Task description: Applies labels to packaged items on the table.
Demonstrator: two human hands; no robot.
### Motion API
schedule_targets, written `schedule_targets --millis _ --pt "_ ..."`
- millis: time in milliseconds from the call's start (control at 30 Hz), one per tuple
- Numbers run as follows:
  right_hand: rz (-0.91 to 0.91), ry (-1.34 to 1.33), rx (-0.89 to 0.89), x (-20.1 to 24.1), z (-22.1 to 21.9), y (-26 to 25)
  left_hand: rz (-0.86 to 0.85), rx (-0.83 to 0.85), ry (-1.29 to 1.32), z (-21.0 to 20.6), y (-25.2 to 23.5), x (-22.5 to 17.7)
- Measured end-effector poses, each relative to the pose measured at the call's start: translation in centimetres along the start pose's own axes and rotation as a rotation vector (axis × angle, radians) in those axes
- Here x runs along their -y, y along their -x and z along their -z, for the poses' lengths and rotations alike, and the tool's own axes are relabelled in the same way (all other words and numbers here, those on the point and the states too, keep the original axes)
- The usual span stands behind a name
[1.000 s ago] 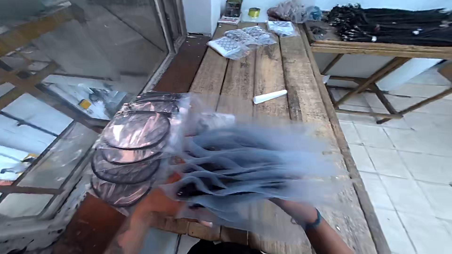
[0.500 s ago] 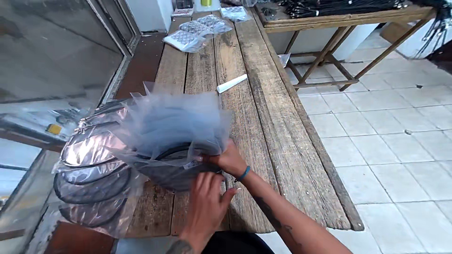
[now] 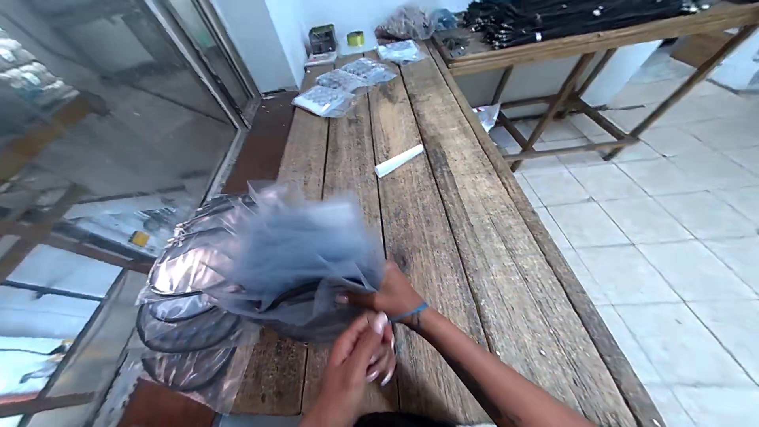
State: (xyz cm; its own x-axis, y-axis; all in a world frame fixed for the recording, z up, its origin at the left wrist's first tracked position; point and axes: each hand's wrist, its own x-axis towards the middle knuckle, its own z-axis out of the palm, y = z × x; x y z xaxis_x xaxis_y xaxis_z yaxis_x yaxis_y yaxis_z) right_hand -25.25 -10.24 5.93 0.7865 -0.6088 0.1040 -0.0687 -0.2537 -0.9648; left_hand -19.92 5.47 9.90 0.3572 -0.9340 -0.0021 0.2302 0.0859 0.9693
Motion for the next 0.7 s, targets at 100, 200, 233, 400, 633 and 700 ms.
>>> schedule_targets --millis 100,200,233,400,633,700 --pt "0.058 0.096 0.013 -0.1 0.0 1.3 0.033 -0.029 -0.236 7.0 0.5 -9.9" --pt "0.303 0.183 -0.030 0.5 -2.2 2.9 -0.057 -0.340 -0.316 8.1 -2.4 -20.3" --pt "0.404 0.201 -0.056 0.8 -3.5 3.4 -0.043 -0.384 -0.263 7.6 -4.9 -21.3" --pt "0.517 0.236 -0.185 1.5 -6.7 4.2 0.187 -0.548 -0.043 11.3 -12.6 -18.6" --pt "0.192 -0.147 -0.126 -4.3 1.9 2.1 0.426 0.222 -0.162 17.3 8.1 -12.7" --pt "0.187 -0.165 0.027 -4.4 3.5 2.5 0.328 0.154 -0.130 19.3 7.3 -10.2"
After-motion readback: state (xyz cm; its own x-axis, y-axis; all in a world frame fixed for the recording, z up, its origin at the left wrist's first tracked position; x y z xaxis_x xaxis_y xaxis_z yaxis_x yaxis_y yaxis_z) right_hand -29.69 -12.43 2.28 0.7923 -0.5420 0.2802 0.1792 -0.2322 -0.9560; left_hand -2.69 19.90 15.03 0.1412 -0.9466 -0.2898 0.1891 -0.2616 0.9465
